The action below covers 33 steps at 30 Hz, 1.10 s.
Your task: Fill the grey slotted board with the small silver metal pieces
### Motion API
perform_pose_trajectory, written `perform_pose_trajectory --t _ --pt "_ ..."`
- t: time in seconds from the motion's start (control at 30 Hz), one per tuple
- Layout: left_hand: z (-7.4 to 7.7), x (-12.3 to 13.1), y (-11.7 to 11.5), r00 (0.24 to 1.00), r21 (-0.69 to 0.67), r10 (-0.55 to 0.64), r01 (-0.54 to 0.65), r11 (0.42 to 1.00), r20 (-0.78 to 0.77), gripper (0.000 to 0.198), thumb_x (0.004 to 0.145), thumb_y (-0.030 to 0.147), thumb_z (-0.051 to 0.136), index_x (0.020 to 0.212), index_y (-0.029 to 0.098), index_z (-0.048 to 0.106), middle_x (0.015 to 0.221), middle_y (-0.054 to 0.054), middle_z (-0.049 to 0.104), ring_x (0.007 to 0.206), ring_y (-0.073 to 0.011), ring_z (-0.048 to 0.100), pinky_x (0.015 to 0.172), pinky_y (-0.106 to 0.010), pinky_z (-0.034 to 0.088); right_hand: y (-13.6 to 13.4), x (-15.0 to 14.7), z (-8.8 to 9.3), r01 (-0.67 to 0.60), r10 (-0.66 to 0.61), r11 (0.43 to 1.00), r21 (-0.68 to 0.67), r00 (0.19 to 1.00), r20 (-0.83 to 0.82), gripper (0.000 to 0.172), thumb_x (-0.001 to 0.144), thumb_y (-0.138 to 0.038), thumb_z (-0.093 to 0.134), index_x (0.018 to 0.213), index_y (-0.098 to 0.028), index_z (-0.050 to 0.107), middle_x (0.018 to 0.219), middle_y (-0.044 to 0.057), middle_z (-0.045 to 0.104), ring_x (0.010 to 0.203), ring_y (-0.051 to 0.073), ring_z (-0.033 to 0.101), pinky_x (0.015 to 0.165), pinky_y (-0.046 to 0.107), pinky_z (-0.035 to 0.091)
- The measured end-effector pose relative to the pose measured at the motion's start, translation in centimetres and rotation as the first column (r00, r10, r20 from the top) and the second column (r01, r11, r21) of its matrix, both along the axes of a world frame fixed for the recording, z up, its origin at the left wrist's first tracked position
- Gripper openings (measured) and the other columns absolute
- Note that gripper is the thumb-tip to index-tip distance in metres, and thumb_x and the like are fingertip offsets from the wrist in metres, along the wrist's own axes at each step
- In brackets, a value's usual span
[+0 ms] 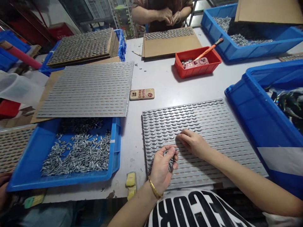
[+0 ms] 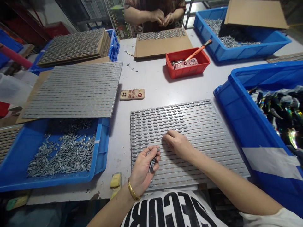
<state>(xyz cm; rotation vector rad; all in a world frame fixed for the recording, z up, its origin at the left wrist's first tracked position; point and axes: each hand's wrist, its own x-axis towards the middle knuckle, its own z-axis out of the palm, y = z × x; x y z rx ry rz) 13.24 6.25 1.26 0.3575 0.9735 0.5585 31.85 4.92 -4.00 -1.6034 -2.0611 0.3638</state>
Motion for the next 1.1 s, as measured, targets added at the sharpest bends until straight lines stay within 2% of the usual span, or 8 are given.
perform_pose_trajectory --t 0.13,0.27,0.37,0.53,0.7,0.83,0.97,1.1 --pt "-0.1 0.5 0.0 0.999 0.037 0.021 -0.02 0.999 -0.033 0.022 0.076 0.027 0.071 0.09 0.014 0.059 0.08 -0.004 0.06 0.063 -0.0071 0.049 0.043 -0.015 0.031 -0.8 -0.5 2.8 -0.055 0.03 0.996 -0.07 0.947 -0.321 0.025 0.091 -0.019 0.049 0.115 -0.021 0.056 0.105 0.009 0.06 0.083 0.016 0.06 0.064 0.026 0.051" --pt "-0.4 0.9 0.0 0.999 0.05 -0.026 0.028 0.998 -0.048 0.021 0.074 0.028 0.072 0.084 0.014 0.059 0.068 0.0 0.053 0.058 -0.007 0.046 0.04 -0.015 0.027 -1.8 -0.7 4.9 -0.233 0.195 0.971 -0.047 0.895 -0.402 0.023 0.092 -0.015 0.047 0.11 -0.02 0.059 0.1 0.009 0.062 0.09 0.016 0.06 0.072 0.028 0.053" --pt "-0.5 1.3 0.1 0.999 0.033 -0.041 0.042 0.999 -0.026 0.023 0.075 0.03 0.071 0.089 0.014 0.061 0.075 -0.002 0.057 0.059 -0.0078 0.05 0.04 -0.016 0.029 -2.1 -0.1 4.3 -0.194 0.175 0.981 -0.011 0.909 -0.379 0.02 0.092 -0.013 0.048 0.105 -0.02 0.06 0.094 0.007 0.063 0.083 0.015 0.061 0.069 0.026 0.052" --pt "-0.5 1.5 -0.1 0.998 -0.085 0.06 -0.058 0.995 0.016 0.033 0.083 0.03 0.057 0.11 0.013 0.058 0.098 -0.013 0.065 0.073 -0.0169 0.063 0.051 -0.024 0.045 -1.7 1.4 0.9 0.033 -0.02 0.997 0.07 0.984 -0.177 0.022 0.091 -0.012 0.045 0.102 -0.021 0.062 0.095 0.007 0.064 0.085 0.016 0.062 0.07 0.029 0.053" --pt "-0.4 1.6 -0.5 1.0 -0.039 0.017 -0.016 0.999 0.013 0.021 0.084 0.029 0.057 0.099 0.017 0.052 0.089 -0.011 0.068 0.067 -0.0163 0.063 0.047 -0.022 0.041 -1.5 1.9 -1.2 0.039 -0.041 0.994 0.099 0.999 0.018 0.026 0.088 -0.007 0.044 0.103 -0.019 0.062 0.099 0.009 0.065 0.088 0.018 0.061 0.072 0.029 0.053" --pt "-0.2 1.8 -0.5 0.998 -0.007 -0.063 0.063 0.998 0.016 0.024 0.082 0.038 0.062 0.088 0.016 0.052 0.088 -0.009 0.066 0.066 -0.0133 0.06 0.045 -0.019 0.039 -1.4 2.0 -1.5 0.033 -0.042 0.994 0.108 0.995 0.086 0.028 0.084 -0.004 0.046 0.103 -0.018 0.062 0.1 0.01 0.064 0.088 0.019 0.06 0.072 0.029 0.052" --pt "-0.2 1.9 -0.4 0.998 0.013 -0.057 0.058 0.998 -0.013 0.029 0.076 0.038 0.07 0.089 0.014 0.06 0.076 -0.003 0.06 0.062 -0.0082 0.052 0.044 -0.016 0.036 -1.1 2.2 -1.3 -0.001 -0.007 0.996 0.088 0.996 0.091 0.027 0.083 -0.004 0.046 0.101 -0.018 0.062 0.098 0.009 0.063 0.086 0.018 0.059 0.07 0.029 0.052" --pt "-0.3 2.1 -0.3 0.998 -0.017 -0.035 0.034 0.999 -0.05 0.04 0.073 0.045 0.071 0.095 0.012 0.065 0.073 -0.002 0.057 0.062 -0.0082 0.05 0.044 -0.017 0.035 -1.3 2.0 0.3 0.003 -0.001 0.998 0.063 0.999 -0.036 0.028 0.087 -0.01 0.046 0.109 -0.019 0.06 0.102 0.01 0.062 0.088 0.018 0.06 0.07 0.03 0.053"
